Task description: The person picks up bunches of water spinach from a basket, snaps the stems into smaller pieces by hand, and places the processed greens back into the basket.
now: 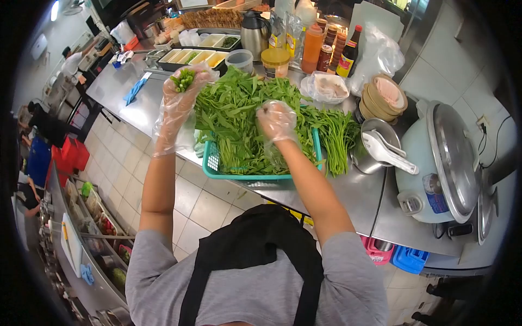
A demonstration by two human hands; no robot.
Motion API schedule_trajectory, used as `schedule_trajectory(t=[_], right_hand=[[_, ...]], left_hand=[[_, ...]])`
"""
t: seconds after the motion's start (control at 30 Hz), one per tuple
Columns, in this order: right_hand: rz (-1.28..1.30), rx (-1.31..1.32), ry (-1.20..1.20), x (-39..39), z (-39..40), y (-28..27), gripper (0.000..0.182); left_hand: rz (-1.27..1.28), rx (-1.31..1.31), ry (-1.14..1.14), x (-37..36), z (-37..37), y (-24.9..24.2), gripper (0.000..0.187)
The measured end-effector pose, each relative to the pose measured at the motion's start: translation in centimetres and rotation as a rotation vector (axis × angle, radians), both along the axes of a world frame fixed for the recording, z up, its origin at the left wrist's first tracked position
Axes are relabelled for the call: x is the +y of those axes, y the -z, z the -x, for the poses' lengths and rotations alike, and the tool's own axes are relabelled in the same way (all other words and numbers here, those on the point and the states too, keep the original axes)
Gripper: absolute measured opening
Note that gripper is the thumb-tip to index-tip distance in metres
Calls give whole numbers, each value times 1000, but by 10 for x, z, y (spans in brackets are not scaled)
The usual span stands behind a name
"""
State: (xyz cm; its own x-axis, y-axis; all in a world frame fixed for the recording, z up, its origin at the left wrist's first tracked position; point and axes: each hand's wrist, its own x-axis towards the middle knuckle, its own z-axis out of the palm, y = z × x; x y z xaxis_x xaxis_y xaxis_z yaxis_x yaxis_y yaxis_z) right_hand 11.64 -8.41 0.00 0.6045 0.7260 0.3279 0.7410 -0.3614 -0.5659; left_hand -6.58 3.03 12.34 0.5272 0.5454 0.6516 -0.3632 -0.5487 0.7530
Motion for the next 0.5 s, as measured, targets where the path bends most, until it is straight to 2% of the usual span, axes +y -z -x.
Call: schedule_trajectory(t=[0.03, 0.1, 0.13, 0.17, 0.2, 0.23, 0.3, 0.33, 0.4, 0.43, 0.5], right_hand=[[10, 49, -60, -6, 0, -10, 37], [-51, 53, -32, -16, 2, -27, 35], [-95, 260, -50, -19, 0, -37, 32], [-139, 467, -67, -22, -3, -44, 30], [-186, 354, -136, -28, -8, -49, 31], [-184, 351, -136, -32, -14, -48, 31], [-202, 51, -277, -39, -19, -51, 37], [-84, 348, -242, -37, -20, -64, 38], [-144, 277, -238, -36, -18, -62, 36], [-202, 211, -237, -35, -17, -61, 33], [-195, 228, -231, -31, -18, -68, 31]], left_hand=[[6, -2, -8, 3, 2, 1, 18], [202, 40, 95, 8, 4, 1, 21], [203, 38, 93, 5, 3, 1, 21], [143, 162, 38, 1, -1, 0, 24], [83, 285, -18, -5, -6, -2, 26], [23, 408, -73, -9, -10, -3, 29], [-51, 371, -21, -7, -25, 9, 34], [-52, 453, -62, -12, -32, 7, 39], [-151, 561, -169, -17, -43, 5, 53], [-152, 560, -166, -17, -48, 3, 53], [-30, 752, 23, -21, -55, -5, 58]])
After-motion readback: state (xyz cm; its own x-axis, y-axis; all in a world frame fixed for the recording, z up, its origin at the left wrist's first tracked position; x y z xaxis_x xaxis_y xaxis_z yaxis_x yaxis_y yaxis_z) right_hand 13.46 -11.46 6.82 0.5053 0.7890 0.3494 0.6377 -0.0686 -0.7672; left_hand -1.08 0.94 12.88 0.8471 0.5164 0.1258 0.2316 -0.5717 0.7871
